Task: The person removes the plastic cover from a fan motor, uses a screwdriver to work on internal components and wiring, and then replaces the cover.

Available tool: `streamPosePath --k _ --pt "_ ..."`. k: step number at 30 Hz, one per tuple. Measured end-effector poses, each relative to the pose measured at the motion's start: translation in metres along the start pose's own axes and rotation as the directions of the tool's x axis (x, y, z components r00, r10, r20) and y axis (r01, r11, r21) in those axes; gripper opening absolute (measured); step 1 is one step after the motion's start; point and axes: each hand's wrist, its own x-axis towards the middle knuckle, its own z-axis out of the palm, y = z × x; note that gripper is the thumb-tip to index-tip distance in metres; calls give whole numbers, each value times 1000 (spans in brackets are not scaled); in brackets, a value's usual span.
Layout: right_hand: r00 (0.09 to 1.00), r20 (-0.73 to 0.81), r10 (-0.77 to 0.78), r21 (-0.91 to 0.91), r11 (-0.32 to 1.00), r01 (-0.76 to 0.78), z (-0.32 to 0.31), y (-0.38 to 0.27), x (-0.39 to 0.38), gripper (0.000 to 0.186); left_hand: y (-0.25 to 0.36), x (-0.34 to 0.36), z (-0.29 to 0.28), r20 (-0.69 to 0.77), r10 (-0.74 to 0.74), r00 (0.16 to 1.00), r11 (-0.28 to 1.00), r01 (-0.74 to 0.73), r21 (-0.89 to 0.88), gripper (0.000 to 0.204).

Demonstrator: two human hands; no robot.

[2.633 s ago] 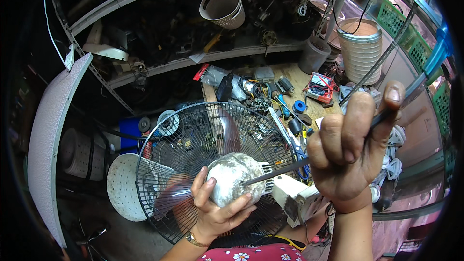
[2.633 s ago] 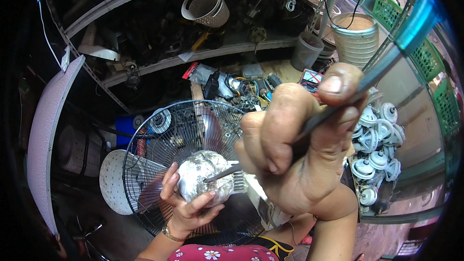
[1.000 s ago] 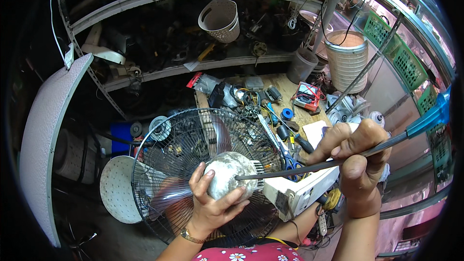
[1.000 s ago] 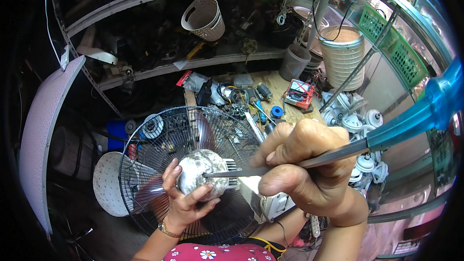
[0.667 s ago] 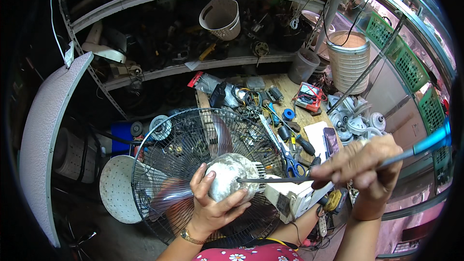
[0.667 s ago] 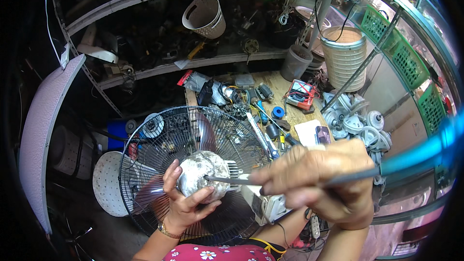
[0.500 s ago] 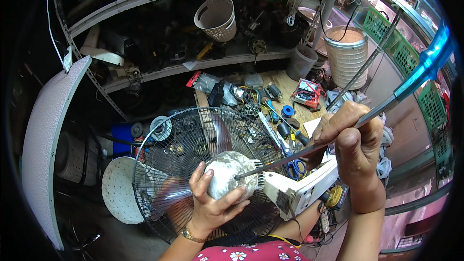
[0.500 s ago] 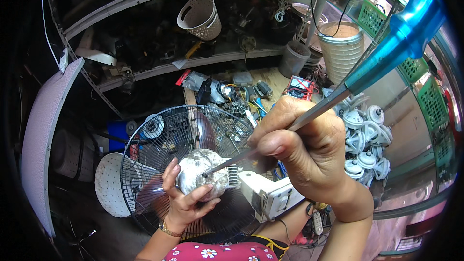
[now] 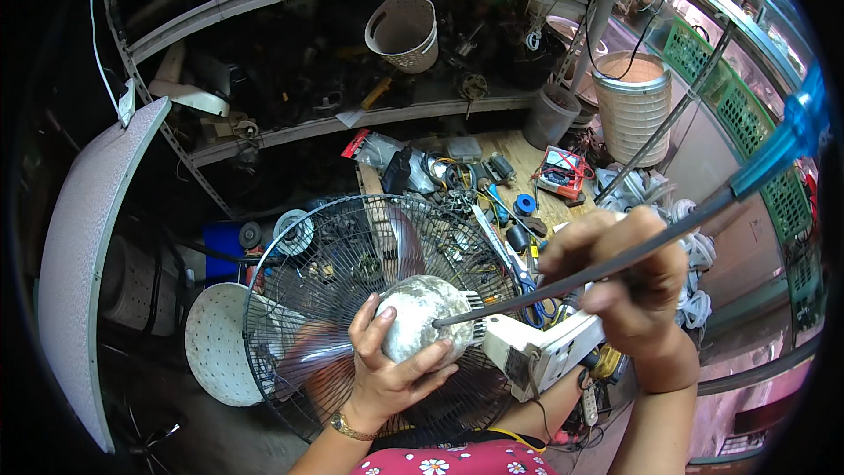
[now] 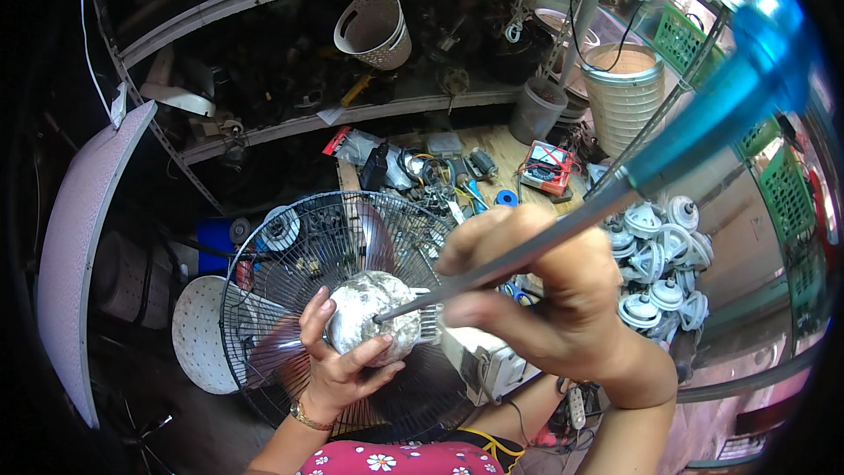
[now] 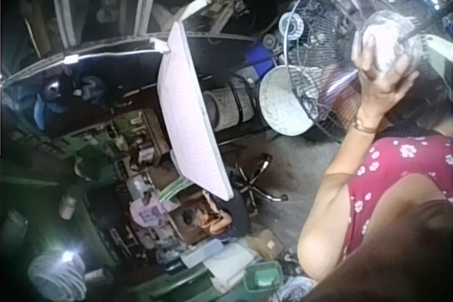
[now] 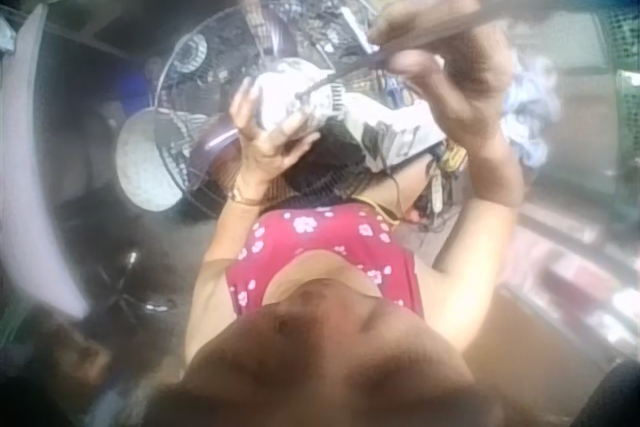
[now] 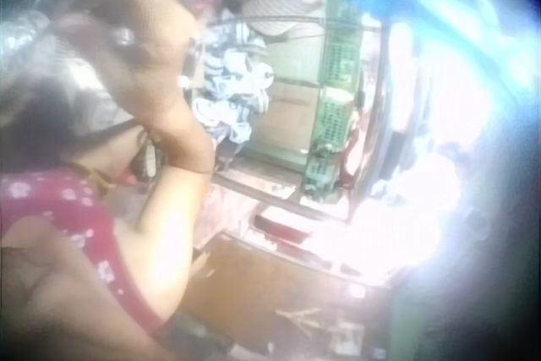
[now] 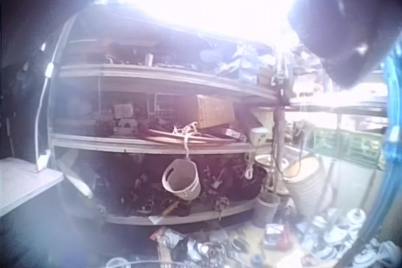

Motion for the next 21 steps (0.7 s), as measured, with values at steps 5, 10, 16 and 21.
streamPosePath --k 5,10,16,21 --pt "979 -201 17 -19 1000 -21 5 -16 8 64 -2 -2 -1 -6 -3 1000 1000 3 8 51" --pt "984 -110 141 186 975 -119 -1 -17 15 63 -3 -2 0 -14 5 1000 1000 -6 -4 51" --pt "994 -97 56 181 983 -37 -15 -16 23 47 0 2 -1 -20 1 1000 1000 0 20 47" --pt "994 -105 -32 73 997 40 -22 -18 21 31 -1 1 -1 -14 -1 1000 1000 2 6 47"
